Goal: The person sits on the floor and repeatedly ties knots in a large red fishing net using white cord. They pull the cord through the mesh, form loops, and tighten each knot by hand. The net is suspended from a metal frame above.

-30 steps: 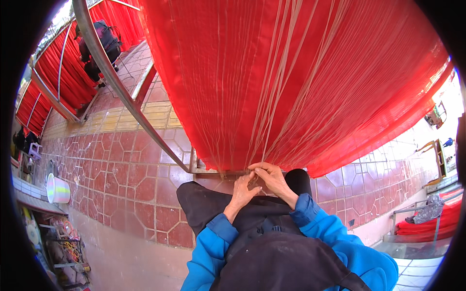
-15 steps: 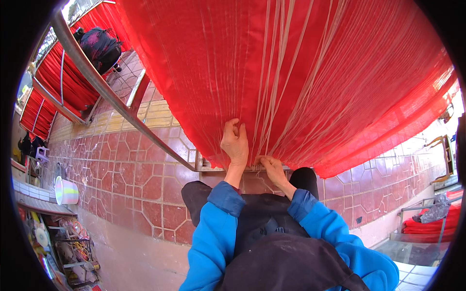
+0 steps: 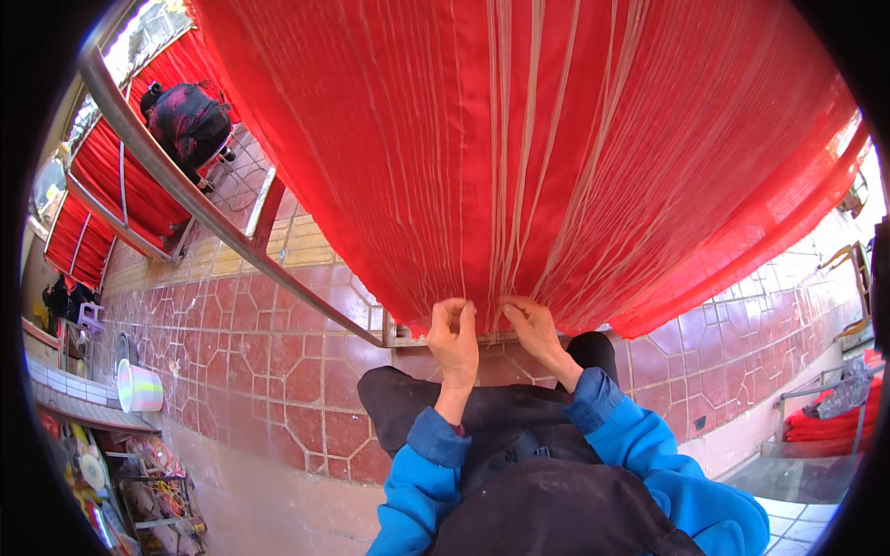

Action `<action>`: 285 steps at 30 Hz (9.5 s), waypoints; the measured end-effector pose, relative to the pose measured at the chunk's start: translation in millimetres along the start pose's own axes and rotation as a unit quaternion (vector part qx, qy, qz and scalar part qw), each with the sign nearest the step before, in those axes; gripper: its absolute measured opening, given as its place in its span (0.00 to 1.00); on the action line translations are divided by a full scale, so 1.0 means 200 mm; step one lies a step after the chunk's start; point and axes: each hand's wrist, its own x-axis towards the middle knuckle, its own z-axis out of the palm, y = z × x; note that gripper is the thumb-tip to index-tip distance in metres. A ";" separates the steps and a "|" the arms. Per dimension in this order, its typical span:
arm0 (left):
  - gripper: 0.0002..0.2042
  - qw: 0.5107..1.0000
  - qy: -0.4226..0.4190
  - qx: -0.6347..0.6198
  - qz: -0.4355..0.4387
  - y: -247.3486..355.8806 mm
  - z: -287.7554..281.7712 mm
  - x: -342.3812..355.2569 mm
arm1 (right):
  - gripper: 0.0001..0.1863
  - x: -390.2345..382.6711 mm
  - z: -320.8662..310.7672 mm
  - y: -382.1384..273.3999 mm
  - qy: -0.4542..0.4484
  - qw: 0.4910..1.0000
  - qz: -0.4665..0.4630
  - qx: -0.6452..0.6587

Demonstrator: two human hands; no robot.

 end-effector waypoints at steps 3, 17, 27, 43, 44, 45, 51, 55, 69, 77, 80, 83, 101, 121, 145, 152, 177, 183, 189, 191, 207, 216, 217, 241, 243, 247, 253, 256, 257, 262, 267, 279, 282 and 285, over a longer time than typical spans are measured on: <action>0.03 0.999 -0.035 0.017 -0.016 0.03 -0.05 -0.09 | 0.15 -0.02 0.00 -0.28 -0.080 0.992 0.018 0.097; 0.12 0.971 -0.130 -0.194 -0.045 0.32 -0.25 -0.03 | 0.07 -0.40 -0.11 -0.88 -0.235 0.956 -0.125 0.121; 0.14 0.923 -0.257 -0.285 -0.011 0.95 -0.31 -0.03 | 0.07 -0.51 -0.09 -0.88 -0.292 0.946 -0.082 0.115; 0.10 0.893 -0.352 -0.280 -0.014 1.06 -0.30 -0.30 | 0.16 -0.34 -0.28 -1.55 -0.288 0.867 -0.234 0.332; 0.11 0.897 -0.359 -0.257 -0.010 1.05 -0.30 -0.30 | 0.15 -0.35 -0.28 -1.59 -0.292 0.863 -0.252 0.325; 0.11 0.890 -0.354 -0.288 0.013 1.04 -0.30 -0.30 | 0.15 -0.38 -0.29 -1.61 -0.283 0.866 -0.275 0.308; 0.18 0.895 -0.319 -0.302 0.080 1.00 -0.27 -0.23 | 0.15 -0.49 -0.32 -1.72 -0.332 0.747 -0.448 0.363; 0.23 0.868 -0.348 -0.348 0.069 1.05 -0.26 -0.17 | 0.11 -0.56 -0.35 -1.76 -0.371 0.690 -0.472 0.404; 0.35 0.786 -0.470 -0.395 0.072 1.08 -0.32 -0.23 | 0.11 -0.64 -0.38 -1.70 -0.347 0.765 -0.423 0.341; 0.27 0.880 -0.362 -0.213 -0.221 0.23 -0.25 -0.38 | 0.12 -0.44 -0.17 -0.97 -0.232 0.940 0.058 0.245; 0.26 0.898 -0.336 -0.106 -0.264 -0.13 -0.22 -0.39 | 0.13 -0.33 -0.06 -0.60 -0.191 0.957 0.079 0.205; 0.15 0.934 -0.258 -0.069 -0.237 -0.41 -0.19 -0.39 | 0.12 -0.24 0.05 -0.29 -0.171 0.949 0.130 0.229; 0.06 0.992 0.035 0.101 -0.075 -0.46 -0.03 0.05 | 0.18 0.04 0.04 0.18 -0.056 0.998 0.031 0.008; 0.05 0.977 -0.054 0.091 -0.184 -0.67 -0.28 -0.36 | 0.09 0.30 0.58 0.15 0.095 0.952 0.208 0.205; 0.05 0.967 -0.053 -0.086 -0.233 -0.41 -0.22 -0.23 | 0.12 0.26 0.51 0.17 0.058 0.959 0.188 0.202; 0.05 0.970 -0.044 -0.086 -0.223 -0.42 -0.23 -0.21 | 0.06 0.22 0.47 0.14 0.048 0.972 0.156 0.167; 0.09 0.957 -0.164 -0.153 -0.185 0.06 -0.25 -0.17 | 0.10 -0.24 0.17 -0.10 -0.091 0.963 0.101 0.234; 0.10 0.961 -0.205 -0.077 -0.166 0.11 -0.33 -0.29 | 0.15 -0.22 0.13 -0.43 -0.151 0.940 0.106 0.287; 0.11 0.943 -0.168 -0.216 -0.190 0.13 -0.35 -0.26 | 0.12 -0.31 0.11 -0.62 -0.126 0.965 0.089 0.213; 0.14 0.939 -0.172 -0.228 -0.191 0.17 -0.37 -0.19 | 0.11 -0.36 0.08 -0.63 -0.186 0.963 0.001 0.197; 0.10 0.890 -0.283 -0.355 -0.039 0.83 -0.38 -0.09 | 0.17 -0.36 -0.07 -0.80 -0.195 0.961 -0.019 0.196; 0.10 0.902 -0.327 -0.274 -0.062 0.84 -0.38 -0.25 | 0.16 -0.30 -0.12 -1.32 -0.266 0.891 -0.137 0.342; 0.09 0.900 -0.334 -0.272 -0.063 0.84 -0.38 -0.25 | 0.15 -0.32 -0.12 -1.36 -0.281 0.883 -0.133 0.351; 0.17 0.879 -0.257 -0.293 0.276 1.60 -0.41 0.01 | 0.14 -0.45 -0.26 -1.58 -0.274 0.918 -0.165 0.236; 0.17 0.859 -0.281 -0.312 0.294 1.61 -0.42 -0.01 | 0.17 -0.39 -0.26 -1.65 -0.297 0.886 -0.207 0.290; 0.15 0.847 -0.325 -0.338 0.248 1.63 -0.41 -0.04 | 0.25 -0.33 -0.31 -1.87 -0.300 0.854 -0.280 0.320; 0.15 0.863 -0.363 -0.297 0.187 1.56 -0.38 -0.02 | 0.17 -0.40 -0.32 -2.10 -0.292 0.855 -0.345 0.253; 0.13 0.852 -0.358 -0.345 0.164 1.49 -0.35 -0.03 | 0.14 -0.43 -0.32 -2.12 -0.313 0.834 -0.378 0.252; 0.11 0.859 -0.357 -0.322 0.178 1.47 -0.35 -0.03 | 0.13 -0.43 -0.33 -2.13 -0.326 0.820 -0.396 0.256; 0.05 0.893 -0.319 -0.235 0.214 1.34 -0.32 -0.02 | 0.12 -0.41 -0.30 -2.10 -0.390 0.752 -0.422 0.323; 0.07 0.926 -0.259 -0.184 0.203 1.02 -0.18 -0.13 | 0.11 -0.45 -0.26 -1.89 -0.374 0.786 -0.299 0.391; 0.07 0.938 -0.291 0.162 -0.097 -0.58 -0.10 -0.48 | 0.13 -0.25 0.07 -0.48 -0.137 0.954 0.066 0.258; 0.10 0.922 -0.315 0.222 -0.037 -0.75 -0.15 -0.59 | 0.14 -0.18 0.14 -0.15 -0.103 0.980 0.057 0.162; 0.19 0.892 -0.346 0.289 -0.042 -0.83 -0.17 -0.60 | 0.15 -0.14 0.13 0.13 -0.064 0.986 0.064 0.143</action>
